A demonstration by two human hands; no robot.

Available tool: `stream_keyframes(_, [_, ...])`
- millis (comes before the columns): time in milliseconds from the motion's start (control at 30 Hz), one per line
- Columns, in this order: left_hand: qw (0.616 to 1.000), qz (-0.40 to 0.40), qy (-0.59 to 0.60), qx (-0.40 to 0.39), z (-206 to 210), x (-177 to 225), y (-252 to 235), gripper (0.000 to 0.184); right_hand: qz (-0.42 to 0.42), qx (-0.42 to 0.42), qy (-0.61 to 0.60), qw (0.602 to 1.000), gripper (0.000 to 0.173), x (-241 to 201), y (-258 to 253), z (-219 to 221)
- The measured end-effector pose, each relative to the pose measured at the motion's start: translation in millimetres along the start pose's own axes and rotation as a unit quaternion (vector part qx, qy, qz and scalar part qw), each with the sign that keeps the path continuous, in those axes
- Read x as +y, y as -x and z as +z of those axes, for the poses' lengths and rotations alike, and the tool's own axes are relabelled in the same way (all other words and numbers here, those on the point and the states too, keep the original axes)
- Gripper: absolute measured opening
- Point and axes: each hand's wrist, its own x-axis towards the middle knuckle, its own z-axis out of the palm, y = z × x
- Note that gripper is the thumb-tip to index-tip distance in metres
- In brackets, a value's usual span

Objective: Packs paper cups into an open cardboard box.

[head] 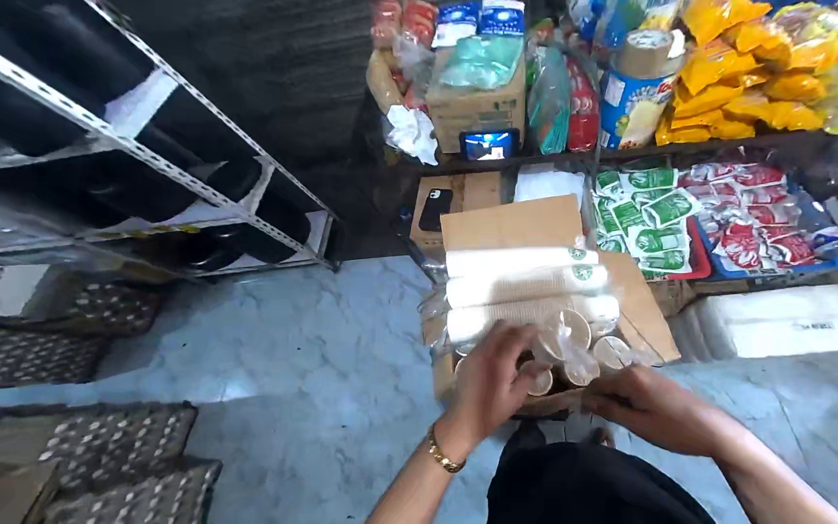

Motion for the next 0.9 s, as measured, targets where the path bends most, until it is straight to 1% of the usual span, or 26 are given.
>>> stream_keyframes(33, [0.999, 0.053, 0.002, -0.001, 4, -4, -11, 0.046, -0.002, 0.004, 0.003, 1.000, 0.033, -2, -3, 5])
stream_keyframes(67, [0.994, 0.107, 0.013, -0.010, 9, -6, -22, 0.042, -0.008, 0.018, 0.003, 1.000, 0.032, -4, -5, 9])
stream_keyframes(100, [0.988, 0.152, 0.029, -0.022, 12, -7, -32, 0.034, -0.015, 0.038, 0.003, 0.999, 0.030, -8, -7, 11])
stream_keyframes(133, [0.981, 0.187, 0.046, -0.025, 14, -7, -41, 0.025, -0.021, 0.064, 0.005, 0.998, 0.028, -12, -9, 11])
stream_keyframes(200, [0.973, 0.215, 0.081, -0.014, 15, -9, -53, 0.018, -0.030, 0.121, 0.015, 0.992, 0.026, -18, -13, 6])
stream_keyframes(267, [0.973, 0.185, 0.141, 0.001, 13, -10, -60, 0.017, -0.031, 0.184, 0.030, 0.982, 0.025, -21, -16, 3])
stream_keyframes(400, [0.970, 0.054, 0.235, -0.015, 8, -7, -69, 0.018, -0.018, 0.282, 0.106, 0.953, 0.025, -16, -30, 10])
stream_keyframes(467, [0.962, -0.005, 0.272, -0.028, 5, -5, -74, 0.017, 0.006, 0.294, 0.118, 0.948, 0.026, -18, -38, 12])
stream_keyframes(533, [0.949, -0.062, 0.309, -0.036, 2, -4, -76, 0.016, 0.031, 0.280, 0.081, 0.956, 0.029, -23, -40, 8])
stream_keyframes(567, [0.940, -0.089, 0.326, -0.042, 1, -4, -75, 0.015, 0.013, 0.291, 0.071, 0.954, 0.027, -18, -40, 11])
stream_keyframes(633, [0.924, -0.135, 0.354, -0.054, 0, -3, -73, 0.014, -0.063, 0.337, 0.063, 0.937, 0.023, 2, -40, 17])
stream_keyframes(733, [0.917, -0.157, 0.363, -0.050, 0, 0, -71, 0.014, -0.110, 0.372, 0.030, 0.921, 0.020, 15, -43, 20])
stream_keyframes(833, [0.913, -0.165, 0.372, -0.036, 1, 5, -68, 0.013, -0.117, 0.387, -0.006, 0.914, 0.019, 21, -45, 27])
stream_keyframes(900, [0.915, -0.161, 0.369, -0.023, 2, 7, -64, 0.012, -0.110, 0.389, -0.020, 0.914, 0.022, 24, -46, 32])
